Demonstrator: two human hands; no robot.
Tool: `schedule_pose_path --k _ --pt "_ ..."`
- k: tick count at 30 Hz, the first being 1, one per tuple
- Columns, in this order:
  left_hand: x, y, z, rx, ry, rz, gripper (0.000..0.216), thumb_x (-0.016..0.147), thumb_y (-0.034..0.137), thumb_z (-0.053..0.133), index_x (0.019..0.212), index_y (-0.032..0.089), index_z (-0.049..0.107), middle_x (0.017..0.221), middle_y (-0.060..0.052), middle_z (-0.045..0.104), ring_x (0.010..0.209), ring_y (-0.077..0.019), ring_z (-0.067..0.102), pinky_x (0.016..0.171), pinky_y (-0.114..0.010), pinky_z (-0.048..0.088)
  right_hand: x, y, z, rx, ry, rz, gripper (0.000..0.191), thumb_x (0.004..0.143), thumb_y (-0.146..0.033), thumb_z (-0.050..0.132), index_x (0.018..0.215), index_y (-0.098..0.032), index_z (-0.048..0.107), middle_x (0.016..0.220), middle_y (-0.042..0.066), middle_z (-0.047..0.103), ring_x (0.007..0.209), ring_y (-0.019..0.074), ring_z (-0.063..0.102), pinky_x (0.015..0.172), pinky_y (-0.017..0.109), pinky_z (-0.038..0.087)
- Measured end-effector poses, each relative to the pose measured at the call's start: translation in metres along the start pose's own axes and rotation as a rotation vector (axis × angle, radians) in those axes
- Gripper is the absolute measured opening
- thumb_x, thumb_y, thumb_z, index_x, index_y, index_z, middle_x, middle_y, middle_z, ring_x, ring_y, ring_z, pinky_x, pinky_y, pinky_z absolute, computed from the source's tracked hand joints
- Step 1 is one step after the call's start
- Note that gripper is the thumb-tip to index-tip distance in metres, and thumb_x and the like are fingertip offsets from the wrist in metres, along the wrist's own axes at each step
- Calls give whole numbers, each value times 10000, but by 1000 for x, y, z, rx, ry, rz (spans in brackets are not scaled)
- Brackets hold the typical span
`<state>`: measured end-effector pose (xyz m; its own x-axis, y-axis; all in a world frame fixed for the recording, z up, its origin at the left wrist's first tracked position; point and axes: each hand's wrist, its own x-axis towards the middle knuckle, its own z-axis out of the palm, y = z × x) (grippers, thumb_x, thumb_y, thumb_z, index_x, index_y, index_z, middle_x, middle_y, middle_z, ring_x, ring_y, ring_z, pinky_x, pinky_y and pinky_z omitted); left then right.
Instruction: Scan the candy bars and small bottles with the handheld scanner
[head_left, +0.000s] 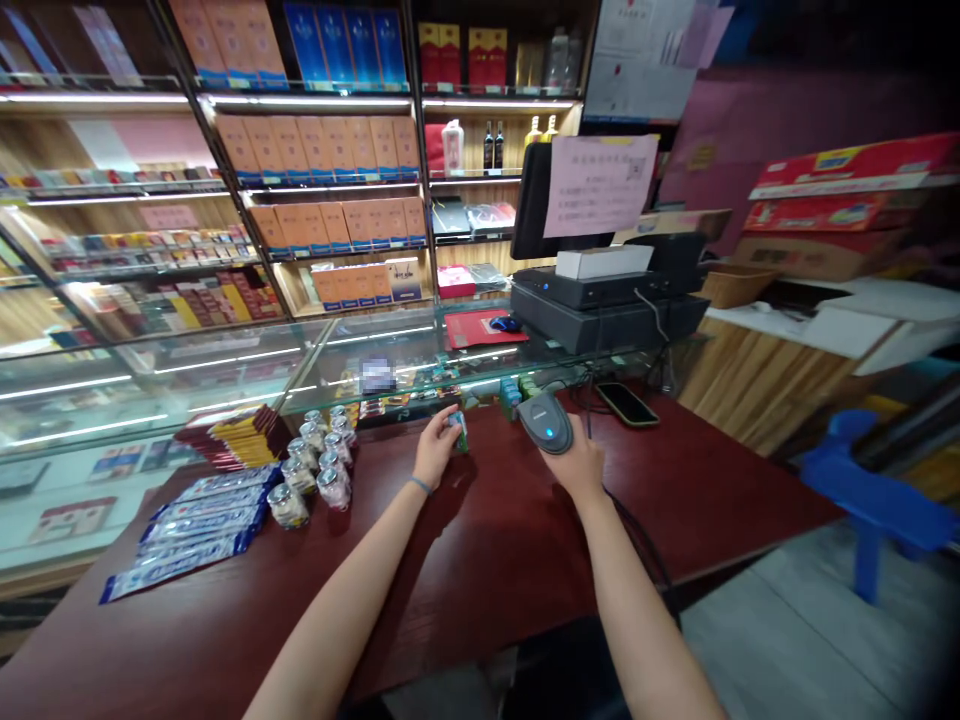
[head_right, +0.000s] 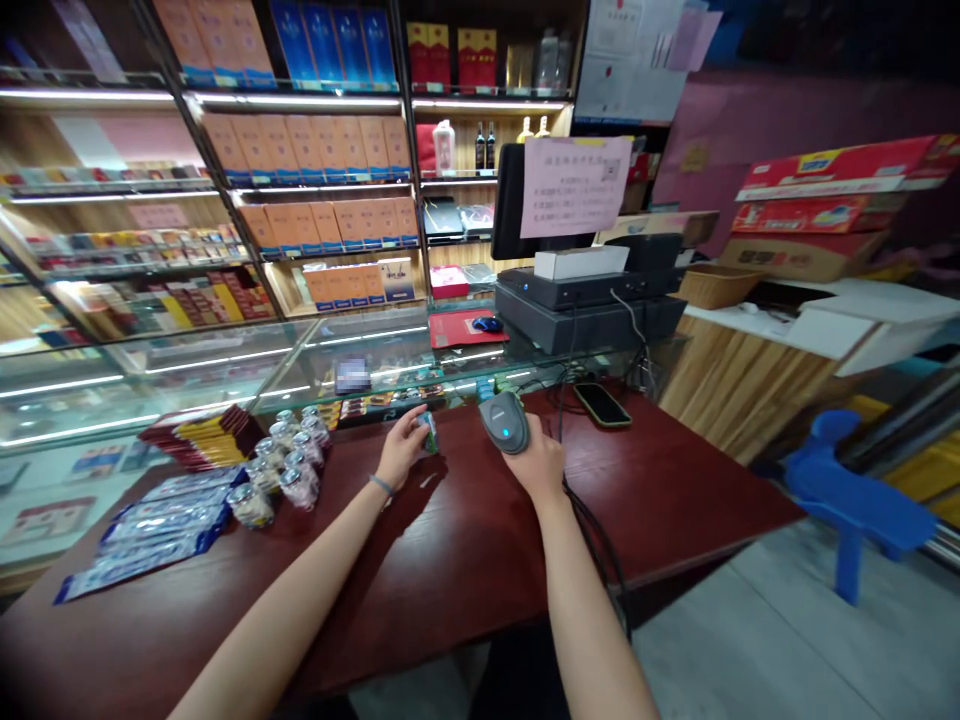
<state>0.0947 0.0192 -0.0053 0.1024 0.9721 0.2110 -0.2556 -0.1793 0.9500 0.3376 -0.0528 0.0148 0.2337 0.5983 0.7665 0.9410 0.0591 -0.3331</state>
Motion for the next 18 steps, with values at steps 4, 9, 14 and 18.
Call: schedule_pose_path --k 4,9,14,18 --pt "17 -14 43 74 22 76 560 779 296 710 1309 186 567 990 -53 694 883 -140 649 835 -282 507 4 8 -6 8 44 145 392 746 -474 635 1022 -197 599 683 61 704 552 232 640 519 275 373" --pt "28 -31 90 305 116 141 360 762 200 731 1108 194 632 1027 -69 707 1013 -197 655 927 -350 494 6 19 -9 13 49 224 406 742 -481 637 1032 -201 584 744 71 715 594 254 657 535 293 400" --pt "36 -48 108 487 167 241 272 779 176 707 1040 193 635 996 -62 665 884 -178 634 862 -339 500 7 24 -10 29 65 260 419 748 -487 623 1053 -203 573 739 70 708 613 265 665 537 303 415" --pt "44 -62 112 577 186 308 272 769 166 709 1031 184 639 931 -55 619 855 -179 595 824 -330 490 7 25 -10 54 62 285 403 730 -462 633 1039 -213 565 741 61 706 631 267 672 538 303 428"
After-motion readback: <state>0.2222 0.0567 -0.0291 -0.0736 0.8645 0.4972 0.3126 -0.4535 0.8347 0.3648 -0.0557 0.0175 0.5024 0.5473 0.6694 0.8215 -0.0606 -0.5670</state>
